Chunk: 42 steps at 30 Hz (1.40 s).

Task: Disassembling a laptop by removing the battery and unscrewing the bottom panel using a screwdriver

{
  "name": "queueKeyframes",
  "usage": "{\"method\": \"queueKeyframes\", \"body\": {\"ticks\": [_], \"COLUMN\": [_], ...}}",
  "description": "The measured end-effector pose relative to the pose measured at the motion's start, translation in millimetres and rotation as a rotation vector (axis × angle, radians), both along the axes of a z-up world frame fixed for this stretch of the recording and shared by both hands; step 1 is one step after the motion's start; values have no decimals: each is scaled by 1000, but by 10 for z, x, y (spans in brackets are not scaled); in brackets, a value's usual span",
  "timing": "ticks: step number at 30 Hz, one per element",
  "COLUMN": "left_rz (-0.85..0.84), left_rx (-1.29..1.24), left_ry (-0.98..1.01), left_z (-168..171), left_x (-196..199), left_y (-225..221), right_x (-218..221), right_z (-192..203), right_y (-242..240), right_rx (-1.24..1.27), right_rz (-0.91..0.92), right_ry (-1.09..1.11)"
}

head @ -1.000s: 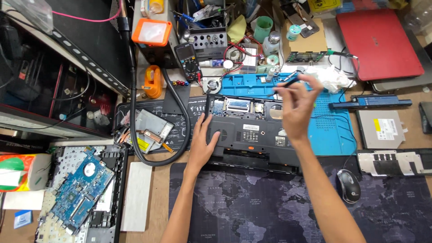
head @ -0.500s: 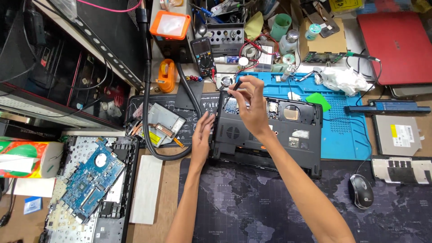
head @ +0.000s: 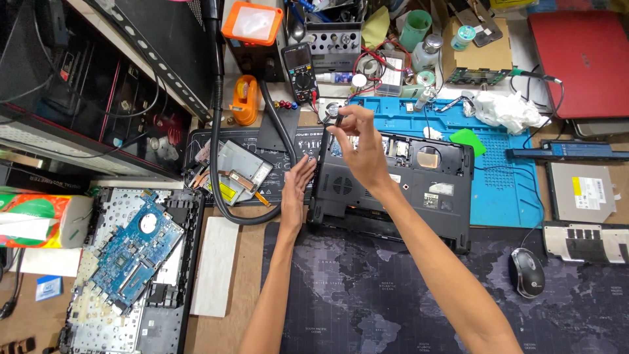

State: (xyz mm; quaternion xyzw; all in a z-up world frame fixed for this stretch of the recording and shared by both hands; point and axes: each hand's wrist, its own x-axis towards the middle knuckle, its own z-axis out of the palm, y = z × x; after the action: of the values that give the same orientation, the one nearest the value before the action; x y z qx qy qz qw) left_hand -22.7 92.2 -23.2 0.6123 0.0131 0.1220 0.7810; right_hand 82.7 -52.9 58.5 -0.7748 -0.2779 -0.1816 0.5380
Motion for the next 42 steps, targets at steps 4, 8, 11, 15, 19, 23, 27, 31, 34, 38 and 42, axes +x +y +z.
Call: {"method": "queueKeyframes", "body": {"ticks": [4,8,11,15,19,23,27,31,34,38,42], "left_rz": [-1,-5,3,27,21,36,61,67,70,80,79], "left_rx": [-11,24,61,108,157,253,405,430,432,448,422], "left_ry": [0,-6,-3,23,57,76,104,97,97,98,81], "left_z": [22,79,115,159,298,328,334,412,407,389,406], "left_x": [-20,-51,-47,-59,-94,-84,-71,-90,-80,-77,-89], "left_y": [-2,-13,-25,-45,-83,-124,-142,-181,-192,-202,-214], "right_x": [-68,-208,-220,-191,-125,-234,-304,-290,-292,-297,-310], "right_z": [113,232,147,-125,-472,-546,-552,-607,-589,-595,-552], "right_y": [-53,-281,-612,-1097,-1532,-1651,-1620,-1644,-1644,-1650,-1642], "right_rx": [-1,145,225,184,166,207,190,219,234,215,212], "right_rz": [-2,-32,-78,-218,-310,-344,-354,-368,-377,-385,-380], "right_ry": [-36,23,130,325,408,462,455,448,441,431,423]}}
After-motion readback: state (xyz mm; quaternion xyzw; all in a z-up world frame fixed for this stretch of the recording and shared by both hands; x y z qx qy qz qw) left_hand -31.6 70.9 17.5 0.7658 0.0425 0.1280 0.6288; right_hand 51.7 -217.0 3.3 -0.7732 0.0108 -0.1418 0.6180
